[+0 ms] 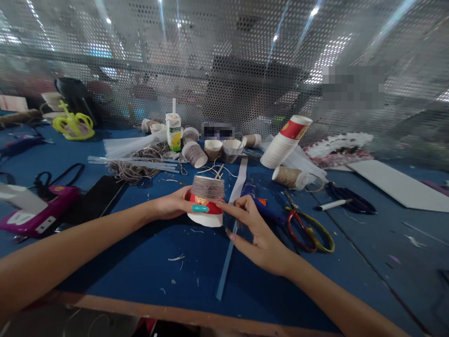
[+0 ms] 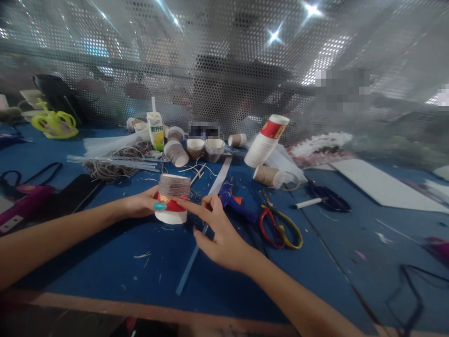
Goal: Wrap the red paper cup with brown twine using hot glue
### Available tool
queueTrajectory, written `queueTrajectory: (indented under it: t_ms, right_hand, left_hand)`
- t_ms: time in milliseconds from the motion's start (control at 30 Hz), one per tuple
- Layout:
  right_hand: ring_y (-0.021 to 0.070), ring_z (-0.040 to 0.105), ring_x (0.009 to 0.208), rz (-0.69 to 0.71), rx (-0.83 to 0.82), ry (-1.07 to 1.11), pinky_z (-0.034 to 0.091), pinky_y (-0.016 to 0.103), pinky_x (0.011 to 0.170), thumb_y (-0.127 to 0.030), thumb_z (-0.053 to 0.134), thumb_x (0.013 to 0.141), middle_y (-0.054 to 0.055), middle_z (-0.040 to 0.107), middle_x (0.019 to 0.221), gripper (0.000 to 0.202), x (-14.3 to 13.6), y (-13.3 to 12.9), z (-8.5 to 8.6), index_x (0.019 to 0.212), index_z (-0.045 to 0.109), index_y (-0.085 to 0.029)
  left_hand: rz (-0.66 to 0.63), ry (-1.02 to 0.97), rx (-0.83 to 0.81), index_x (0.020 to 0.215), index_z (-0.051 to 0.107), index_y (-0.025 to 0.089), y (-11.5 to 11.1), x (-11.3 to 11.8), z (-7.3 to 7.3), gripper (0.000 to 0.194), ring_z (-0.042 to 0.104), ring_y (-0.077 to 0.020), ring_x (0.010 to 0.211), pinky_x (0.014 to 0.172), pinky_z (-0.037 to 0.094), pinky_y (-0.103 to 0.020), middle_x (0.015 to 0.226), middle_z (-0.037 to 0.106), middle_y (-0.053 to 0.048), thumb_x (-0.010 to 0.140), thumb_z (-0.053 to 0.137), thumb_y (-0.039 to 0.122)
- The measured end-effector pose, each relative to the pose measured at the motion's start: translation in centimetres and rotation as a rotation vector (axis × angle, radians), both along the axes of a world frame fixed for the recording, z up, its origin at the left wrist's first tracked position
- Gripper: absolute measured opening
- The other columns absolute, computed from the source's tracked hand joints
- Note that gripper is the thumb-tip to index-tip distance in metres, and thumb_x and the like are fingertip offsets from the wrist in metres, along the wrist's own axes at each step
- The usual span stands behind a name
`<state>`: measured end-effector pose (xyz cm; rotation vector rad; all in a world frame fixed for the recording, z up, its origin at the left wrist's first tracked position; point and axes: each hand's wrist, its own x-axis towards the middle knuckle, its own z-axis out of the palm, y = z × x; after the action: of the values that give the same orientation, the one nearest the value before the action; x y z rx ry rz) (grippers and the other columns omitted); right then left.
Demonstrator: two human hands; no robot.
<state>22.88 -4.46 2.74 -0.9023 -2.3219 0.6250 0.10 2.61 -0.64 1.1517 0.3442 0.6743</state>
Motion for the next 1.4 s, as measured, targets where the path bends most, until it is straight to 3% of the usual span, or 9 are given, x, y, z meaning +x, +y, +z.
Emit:
queueTrajectory:
  t_ms: [400,700,833,1100,1400]
  right_hand:
    - [0.0179,0.042,0.088,0.022,0.019,-0.006,0.046,0.036,0.079,-0.005,0.047,0.084,0.002,0.033,0.094,0.07,0.1,0.23,-0.44,0.143,0.036,-0.042]
    - [0.0172,0.042,0.088,-0.031,0.031,-0.094,0.05,0.037,0.082,-0.004,0.046,0.085,0.002,0.032,0.098,0.078,-0.37,0.01,-0.68,0.147,0.026,-0.046]
    - [0.0168,0.043,0.086,-0.031,0.019,-0.118,0.051,0.036,0.078,-0.006,0.047,0.085,0.002,0.033,0.095,0.076,-0.47,-0.04,-0.75,0.147,0.027,-0.045]
    - [0.0171,0.044,0.085,-0.069,0.028,-0.049,0.05,0.036,0.077,-0.006,0.045,0.088,0.003,0.035,0.094,0.069,-0.19,0.33,-0.42,0.145,0.034,-0.045]
    - [0.0174,0.043,0.084,-0.025,0.015,-0.017,0.047,0.036,0.076,-0.006,0.046,0.087,0.002,0.035,0.092,0.066,0.01,0.32,-0.09,0.141,0.041,-0.043]
  left_hand:
    - [-0.022,-0.074,0.001,0.11,0.067,0.017,0.04,-0.18,0.05,0.056,0.068,-0.0212,0.096,0.091,0.047,-0.033,0.106,0.073,-0.01,0.057,0.085,0.027]
    - [-0.078,-0.052,-0.123,0.114,0.064,0.014,0.2,-0.6,-0.42,0.066,0.066,-0.0231,0.1,0.093,0.046,-0.035,0.112,0.071,-0.012,0.054,0.087,0.03]
    - [-0.05,0.003,-0.152,0.11,0.065,0.016,-0.21,-0.37,-0.17,0.062,0.068,-0.0197,0.093,0.092,0.047,-0.034,0.104,0.073,-0.008,0.051,0.088,0.018]
    - [-0.036,0.001,-0.19,0.108,0.065,0.015,-0.3,-0.36,0.12,0.06,0.07,-0.018,0.086,0.084,0.052,-0.03,0.098,0.074,-0.008,0.051,0.086,0.013]
    - [-0.134,-0.073,-0.177,0.11,0.065,0.013,0.13,-0.64,-0.56,0.057,0.07,-0.0195,0.089,0.086,0.051,-0.031,0.101,0.074,-0.009,0.055,0.083,0.01]
